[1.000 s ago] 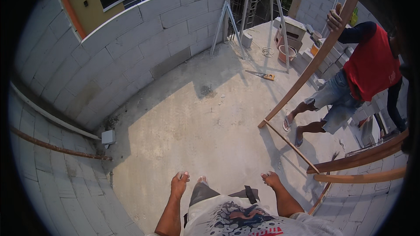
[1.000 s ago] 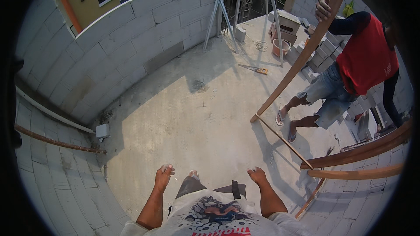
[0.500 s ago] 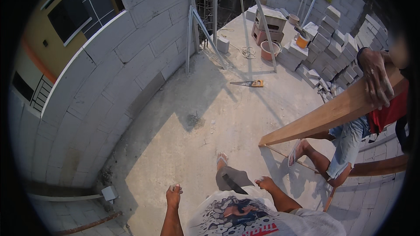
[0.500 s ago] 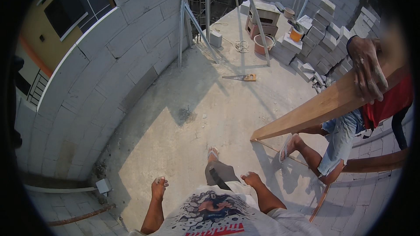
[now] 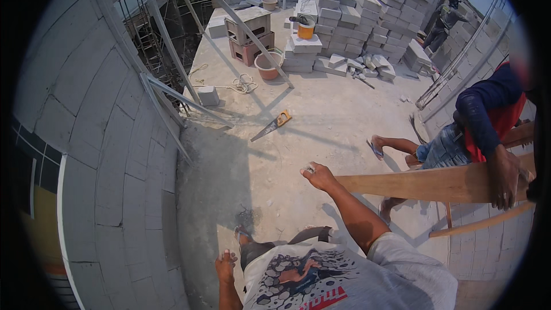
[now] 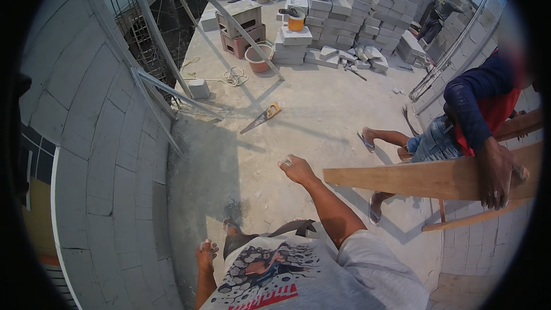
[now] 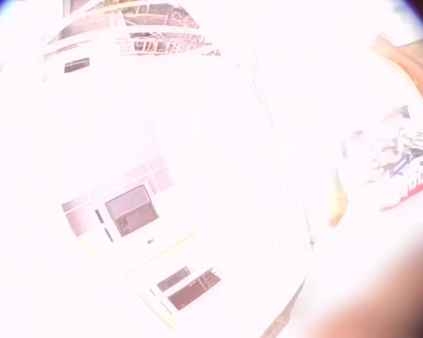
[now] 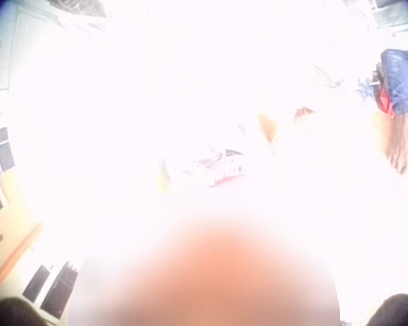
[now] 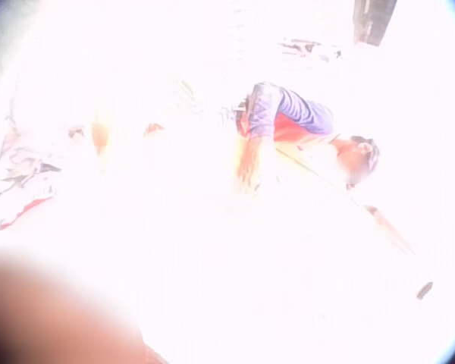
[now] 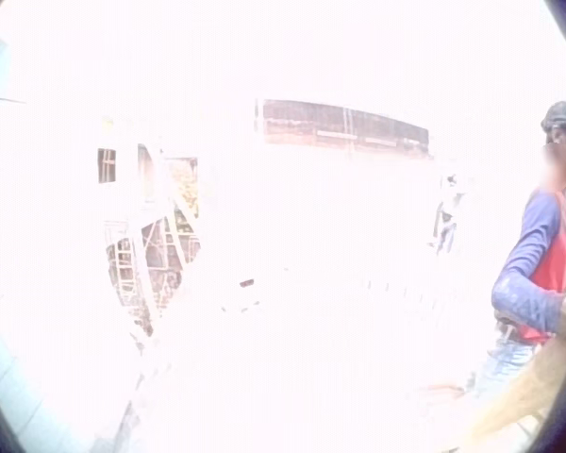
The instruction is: The person assembles a wooden frame on a concrete floor with another worker. They position and align several wooden planks, then use a tape measure to check dimensions. The person also picks up and moves a piece of wood and a metal bar before returning to the frame.
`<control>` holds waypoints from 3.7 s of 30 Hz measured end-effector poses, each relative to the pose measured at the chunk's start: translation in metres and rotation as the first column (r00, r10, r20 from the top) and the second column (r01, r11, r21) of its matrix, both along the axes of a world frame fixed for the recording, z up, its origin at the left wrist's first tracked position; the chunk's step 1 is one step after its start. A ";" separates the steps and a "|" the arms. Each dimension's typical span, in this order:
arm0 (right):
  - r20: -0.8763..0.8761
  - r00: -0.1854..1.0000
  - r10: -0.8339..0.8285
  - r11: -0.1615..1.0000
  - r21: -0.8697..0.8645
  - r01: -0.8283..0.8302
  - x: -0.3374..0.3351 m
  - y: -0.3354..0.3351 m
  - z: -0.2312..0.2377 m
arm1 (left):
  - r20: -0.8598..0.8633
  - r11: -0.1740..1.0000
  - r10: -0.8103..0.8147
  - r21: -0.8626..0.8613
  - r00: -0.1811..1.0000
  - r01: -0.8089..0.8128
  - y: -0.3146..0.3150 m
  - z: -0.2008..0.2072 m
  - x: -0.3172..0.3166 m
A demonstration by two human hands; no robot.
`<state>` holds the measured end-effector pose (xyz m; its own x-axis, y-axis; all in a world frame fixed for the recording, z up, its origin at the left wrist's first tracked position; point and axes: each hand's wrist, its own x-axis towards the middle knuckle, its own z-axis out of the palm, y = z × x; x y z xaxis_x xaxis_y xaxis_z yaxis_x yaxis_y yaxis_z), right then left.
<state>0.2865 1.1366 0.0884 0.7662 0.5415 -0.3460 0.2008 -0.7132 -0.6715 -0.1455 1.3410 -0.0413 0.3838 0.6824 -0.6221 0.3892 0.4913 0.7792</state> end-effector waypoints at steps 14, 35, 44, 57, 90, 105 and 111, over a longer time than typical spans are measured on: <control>-0.310 0.675 -0.670 0.670 -0.645 0.369 -0.275 -0.086 -0.149 | 0.024 0.942 -0.285 0.194 0.958 0.275 0.318 0.138 0.175; -0.150 0.728 -0.669 0.722 -0.362 0.590 -0.069 0.054 -0.098 | -0.282 0.817 -0.556 -0.014 0.782 0.576 0.351 0.041 0.343; -0.061 0.369 -0.927 0.363 -0.385 0.848 -0.042 -0.004 -0.082 | -0.105 0.394 -0.904 0.166 0.413 0.904 0.255 0.100 0.577; 0.028 -0.275 -0.961 -0.256 -0.473 0.843 -0.158 0.174 -0.072 | 0.095 -0.303 -0.949 -0.002 -0.301 0.953 0.203 0.082 0.711; -0.277 -0.650 -0.708 -0.473 -0.497 0.728 -0.171 0.385 -0.095 | -0.085 -0.586 -0.806 -0.025 -0.586 0.810 0.252 0.034 0.746; -0.158 -0.629 -0.761 -0.513 -0.447 0.733 -0.193 0.322 -0.125 | -0.072 -0.696 -0.718 0.040 -0.693 0.717 0.102 0.051 0.713; -0.263 -0.645 -0.717 -0.476 -0.491 0.730 -0.266 0.241 -0.108 | -0.174 -0.731 -0.677 0.043 -0.715 0.681 0.039 0.046 0.654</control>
<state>0.0204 1.3774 -0.0199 -0.1777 -0.6311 -0.7551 -0.8026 0.5369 -0.2599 0.5080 1.3802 0.0051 0.2875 -0.7038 -0.6496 -0.0654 -0.6911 0.7198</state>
